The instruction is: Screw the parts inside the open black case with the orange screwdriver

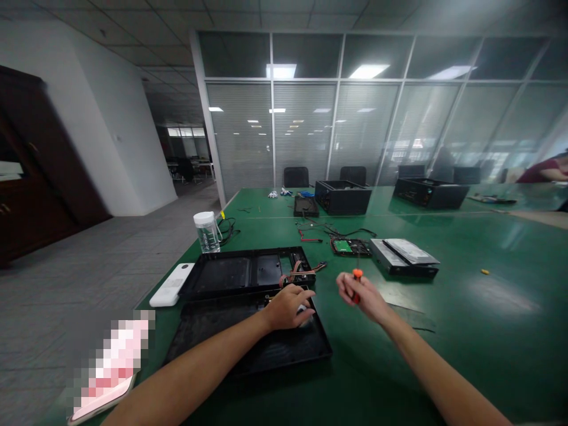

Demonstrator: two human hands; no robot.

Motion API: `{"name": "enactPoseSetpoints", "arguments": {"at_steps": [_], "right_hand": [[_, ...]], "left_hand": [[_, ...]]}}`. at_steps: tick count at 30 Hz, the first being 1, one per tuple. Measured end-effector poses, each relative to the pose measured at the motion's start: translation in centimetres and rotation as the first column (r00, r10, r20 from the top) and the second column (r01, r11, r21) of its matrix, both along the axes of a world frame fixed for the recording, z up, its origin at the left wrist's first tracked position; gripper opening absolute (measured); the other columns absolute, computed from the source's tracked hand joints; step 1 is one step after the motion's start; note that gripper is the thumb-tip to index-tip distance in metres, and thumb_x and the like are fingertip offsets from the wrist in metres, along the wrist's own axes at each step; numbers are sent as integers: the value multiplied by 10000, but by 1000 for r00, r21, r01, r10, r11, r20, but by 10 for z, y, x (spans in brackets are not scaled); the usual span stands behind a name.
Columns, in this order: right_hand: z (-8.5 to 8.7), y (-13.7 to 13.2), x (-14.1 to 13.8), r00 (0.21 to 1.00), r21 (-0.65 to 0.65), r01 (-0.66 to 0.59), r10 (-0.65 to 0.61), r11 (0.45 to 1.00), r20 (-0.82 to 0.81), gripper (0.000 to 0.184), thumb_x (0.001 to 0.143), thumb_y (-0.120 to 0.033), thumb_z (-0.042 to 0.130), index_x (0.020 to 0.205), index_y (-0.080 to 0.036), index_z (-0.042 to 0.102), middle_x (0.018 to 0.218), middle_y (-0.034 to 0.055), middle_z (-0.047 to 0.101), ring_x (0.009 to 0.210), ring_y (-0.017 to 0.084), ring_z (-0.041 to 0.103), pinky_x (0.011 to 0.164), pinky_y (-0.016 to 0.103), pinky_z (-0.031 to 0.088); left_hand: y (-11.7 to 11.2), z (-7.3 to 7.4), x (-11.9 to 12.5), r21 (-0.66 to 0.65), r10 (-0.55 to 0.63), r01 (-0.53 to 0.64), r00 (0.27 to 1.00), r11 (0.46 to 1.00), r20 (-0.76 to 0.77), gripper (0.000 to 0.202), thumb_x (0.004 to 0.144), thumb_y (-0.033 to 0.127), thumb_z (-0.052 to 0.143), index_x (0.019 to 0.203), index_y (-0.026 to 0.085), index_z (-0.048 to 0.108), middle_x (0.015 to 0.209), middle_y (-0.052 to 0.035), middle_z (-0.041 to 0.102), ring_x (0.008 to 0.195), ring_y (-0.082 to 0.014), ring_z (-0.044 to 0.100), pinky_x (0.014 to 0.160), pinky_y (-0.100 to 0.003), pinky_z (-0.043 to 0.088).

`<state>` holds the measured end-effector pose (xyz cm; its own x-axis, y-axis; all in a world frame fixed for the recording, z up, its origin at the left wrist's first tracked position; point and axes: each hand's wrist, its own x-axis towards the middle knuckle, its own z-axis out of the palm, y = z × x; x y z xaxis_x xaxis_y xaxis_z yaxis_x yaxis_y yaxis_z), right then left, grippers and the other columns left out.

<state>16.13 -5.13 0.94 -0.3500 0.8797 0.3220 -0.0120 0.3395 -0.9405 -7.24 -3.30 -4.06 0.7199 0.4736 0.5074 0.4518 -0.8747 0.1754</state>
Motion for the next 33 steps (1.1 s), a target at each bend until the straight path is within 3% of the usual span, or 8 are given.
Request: {"name": "enactPoseSetpoints", "arguments": {"at_steps": [2, 5, 11, 16, 20, 23, 28, 33], "right_hand": [[6, -30, -14, 923, 125, -125, 69, 984, 378, 309, 871, -396, 402, 669, -180, 491, 679, -3, 507, 533, 100, 463, 520, 245, 386], [4, -73, -32, 671, 323, -285, -53, 903, 740, 100, 803, -259, 527, 867, -195, 569, 867, 20, 589, 776, 151, 550, 703, 272, 404], [-31, -111, -28, 391, 414, -275, -292, 868, 873, 310, 710, -126, 550, 998, -232, 511, 939, 11, 587, 773, 171, 566, 637, 267, 396], [-52, -125, 20, 403, 500, -229, -386, 835, 830, 341, 646, -62, 508, 941, -230, 510, 885, 18, 595, 748, 181, 570, 634, 280, 410], [-63, -137, 47, 462, 610, -220, -470, 761, 752, 461, 569, -32, 488, 985, -228, 514, 941, 41, 608, 772, 186, 594, 618, 259, 437], [-63, -138, 44, 485, 600, -166, -465, 782, 741, 452, 601, -34, 490, 1005, -232, 526, 970, 48, 598, 839, 193, 594, 671, 261, 458], [-44, -102, 9, 512, 464, -84, -361, 882, 780, 237, 752, -89, 492, 932, -220, 573, 952, 43, 581, 820, 174, 581, 724, 290, 465], [-30, -37, -23, 591, 488, 34, -411, 872, 694, 188, 850, -279, 523, 1002, -191, 588, 1030, 57, 581, 850, 163, 579, 765, 311, 478]], "left_hand": [[-1, -1, 1, 63, 23, -22, 999, 998, -23, 322, 891, 274, 427, 1181, 138, 466, 875, -72, 641, 883, -190, 554, 815, -330, 423], [-1, 2, 3, 168, 37, -21, 995, 986, -89, 297, 902, 248, 400, 1158, 131, 493, 903, -89, 618, 837, -176, 553, 778, -310, 432], [7, 53, -12, 166, 88, -54, 974, 985, -206, 249, 849, 277, 503, 1076, 178, 539, 981, -68, 600, 987, -203, 514, 880, -329, 378], [25, 68, -75, -70, 310, -374, 848, 925, -430, 343, 798, 419, 551, 1026, 164, 552, 917, -65, 600, 820, -194, 574, 713, -271, 432], [29, 51, -111, -76, 254, -351, 796, 933, -549, 293, 769, 363, 605, 1002, 194, 551, 930, -47, 602, 848, -193, 583, 715, -252, 430], [26, 56, -109, -8, 241, -295, 797, 955, -554, 142, 800, 262, 568, 927, 199, 555, 908, -30, 605, 855, -181, 583, 741, -246, 422], [-3, 115, -85, 42, 245, -262, 816, 964, -523, 142, 811, 272, 557, 933, 202, 540, 918, -23, 601, 872, -183, 577, 732, -248, 420], [-70, 167, -62, 58, 219, -221, 829, 974, -515, 96, 837, 275, 524, 868, 185, 519, 864, -20, 583, 774, -169, 570, 670, -258, 417]]}}
